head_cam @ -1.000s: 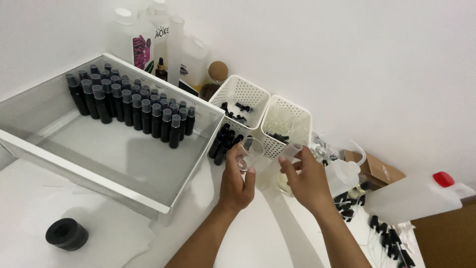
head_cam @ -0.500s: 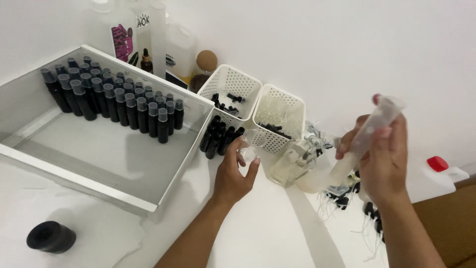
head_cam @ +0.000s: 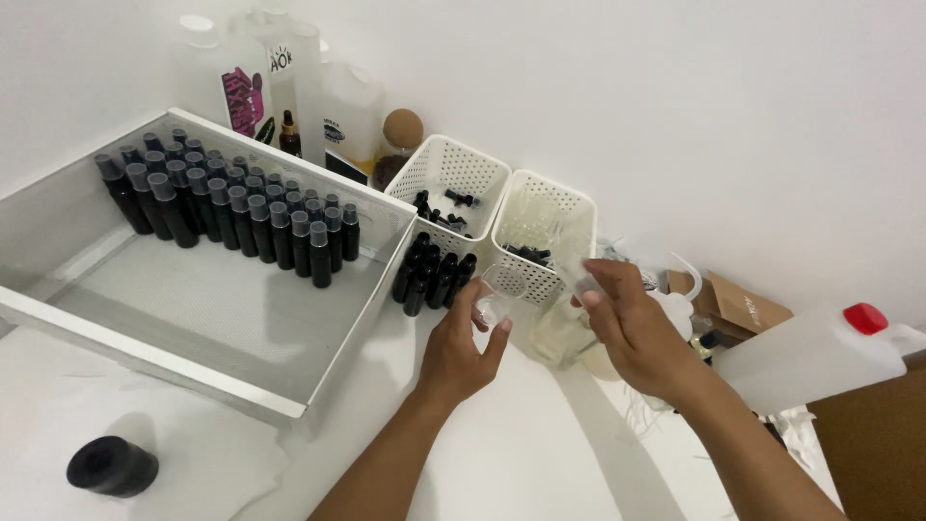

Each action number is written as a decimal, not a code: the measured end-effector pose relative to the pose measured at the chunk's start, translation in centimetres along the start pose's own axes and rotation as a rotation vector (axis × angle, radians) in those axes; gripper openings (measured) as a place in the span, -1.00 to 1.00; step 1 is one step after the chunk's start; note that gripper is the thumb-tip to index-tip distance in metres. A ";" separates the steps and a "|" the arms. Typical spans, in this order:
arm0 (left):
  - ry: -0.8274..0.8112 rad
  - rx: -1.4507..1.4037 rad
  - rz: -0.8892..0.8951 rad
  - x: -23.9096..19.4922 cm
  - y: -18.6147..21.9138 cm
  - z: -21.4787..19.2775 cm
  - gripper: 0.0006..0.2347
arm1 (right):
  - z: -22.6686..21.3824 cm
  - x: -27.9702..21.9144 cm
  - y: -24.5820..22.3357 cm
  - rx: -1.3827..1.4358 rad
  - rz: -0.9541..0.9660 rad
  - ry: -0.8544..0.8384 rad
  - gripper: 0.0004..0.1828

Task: Assembling small perfume spray bottles by attaching nozzles and organizing them in a tray

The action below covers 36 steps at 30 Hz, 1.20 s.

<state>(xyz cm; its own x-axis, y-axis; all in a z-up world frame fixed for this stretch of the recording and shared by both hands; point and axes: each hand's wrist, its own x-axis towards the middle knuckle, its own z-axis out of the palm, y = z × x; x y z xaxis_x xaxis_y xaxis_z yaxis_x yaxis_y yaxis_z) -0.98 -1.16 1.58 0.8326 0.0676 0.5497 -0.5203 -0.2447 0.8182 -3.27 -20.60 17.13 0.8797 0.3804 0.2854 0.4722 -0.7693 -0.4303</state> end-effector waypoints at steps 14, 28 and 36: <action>-0.102 0.025 -0.051 0.2 0.5 -0.5 -0.51 | -2.9 1.5 -2.3 -0.190 0.141 -0.188 -0.55; -0.132 0.030 -0.085 0.1 0.5 -0.6 -0.53 | -4.1 2.6 -4.8 -0.236 0.192 -0.269 -0.55; -0.171 0.021 -0.126 0.3 1.0 -0.9 -0.51 | -4.3 2.6 -4.5 -0.275 0.201 -0.296 -0.56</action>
<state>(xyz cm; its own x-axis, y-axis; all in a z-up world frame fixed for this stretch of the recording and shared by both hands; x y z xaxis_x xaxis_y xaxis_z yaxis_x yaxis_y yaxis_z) -1.44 -0.57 2.72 0.9119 -0.0653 0.4051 -0.4073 -0.2649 0.8741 -3.34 -18.37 23.52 0.9493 0.3095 -0.0554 0.2934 -0.9354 -0.1973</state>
